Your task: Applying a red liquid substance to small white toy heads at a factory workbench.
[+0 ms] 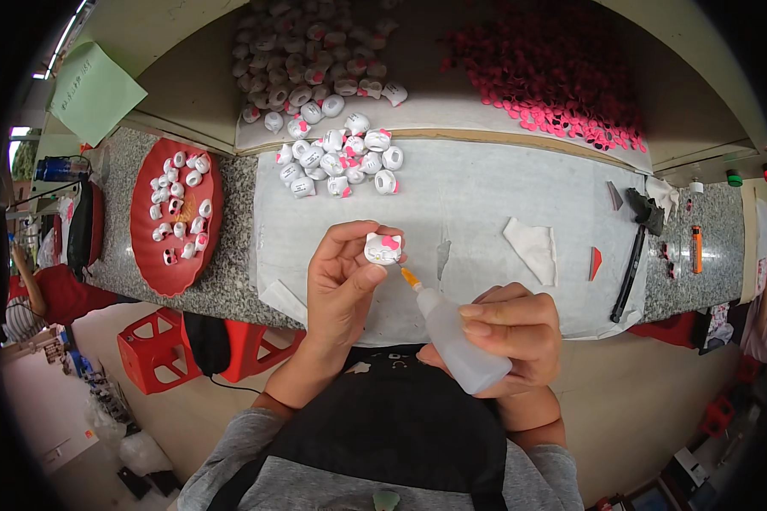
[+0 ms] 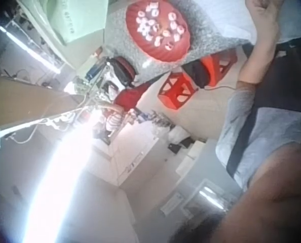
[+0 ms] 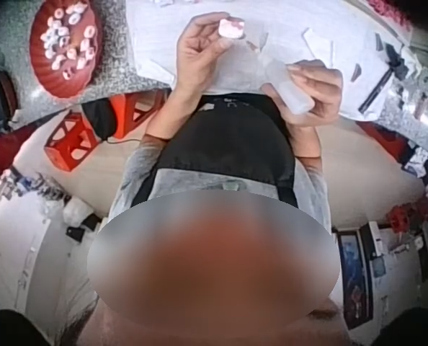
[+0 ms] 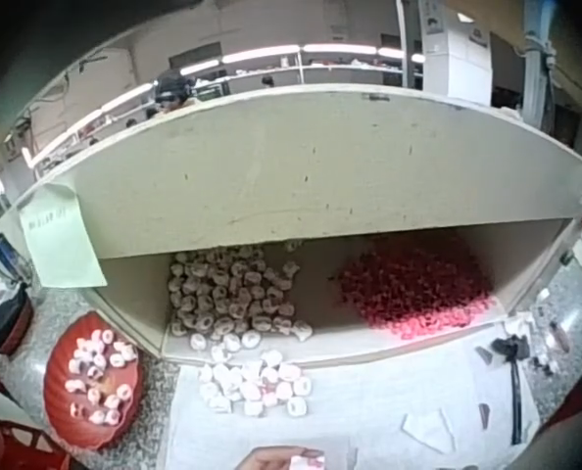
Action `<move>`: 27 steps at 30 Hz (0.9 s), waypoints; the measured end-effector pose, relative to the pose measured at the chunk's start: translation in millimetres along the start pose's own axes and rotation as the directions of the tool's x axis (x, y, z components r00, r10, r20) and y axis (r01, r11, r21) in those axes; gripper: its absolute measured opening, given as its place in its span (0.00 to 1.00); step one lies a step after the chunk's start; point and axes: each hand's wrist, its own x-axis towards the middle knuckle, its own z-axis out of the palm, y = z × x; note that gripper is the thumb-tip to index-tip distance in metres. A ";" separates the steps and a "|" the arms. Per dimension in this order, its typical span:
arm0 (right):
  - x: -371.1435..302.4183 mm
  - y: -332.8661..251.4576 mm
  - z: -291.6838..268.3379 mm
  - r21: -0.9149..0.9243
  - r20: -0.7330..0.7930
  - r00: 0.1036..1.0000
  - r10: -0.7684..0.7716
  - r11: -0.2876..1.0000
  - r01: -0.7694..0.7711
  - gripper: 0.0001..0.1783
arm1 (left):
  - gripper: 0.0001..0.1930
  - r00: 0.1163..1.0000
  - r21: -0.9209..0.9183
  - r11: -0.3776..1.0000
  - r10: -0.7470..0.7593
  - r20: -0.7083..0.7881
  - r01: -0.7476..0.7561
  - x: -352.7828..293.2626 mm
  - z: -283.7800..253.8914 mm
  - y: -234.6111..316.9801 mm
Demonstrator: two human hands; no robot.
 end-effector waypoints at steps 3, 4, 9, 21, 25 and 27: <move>-0.5 -0.2 0.1 -0.025 -0.001 1.000 0.000 1.000 0.000 0.22 | 0.18 1.000 -0.002 1.000 -0.003 0.009 0.003 -0.3 -0.7 -0.1; -0.8 -0.3 0.7 -0.020 -0.007 1.000 0.004 1.000 -0.004 0.22 | 0.18 1.000 -0.002 1.000 -0.003 0.009 0.003 -0.3 -0.8 -0.3; -2.1 -0.6 1.2 -0.010 -0.016 1.000 0.004 1.000 -0.004 0.22 | 0.18 0.999 -0.010 1.000 -0.021 0.032 0.021 -1.4 0.0 -0.7; -3.2 -0.9 0.5 0.005 0.023 1.000 0.000 1.000 0.000 0.22 | 0.18 0.999 0.011 1.000 -0.027 0.032 0.027 -2.1 0.9 -2.0; -4.7 -0.8 -0.7 0.026 0.003 1.000 0.013 1.000 -0.013 0.22 | 0.18 0.999 0.019 1.000 -0.021 0.035 0.020 -1.7 1.2 -1.3; -4.6 -1.0 -1.1 0.032 -0.006 1.000 0.017 0.999 -0.017 0.22 | 0.18 0.999 0.009 1.000 -0.029 0.028 0.029 -2.1 1.6 -1.4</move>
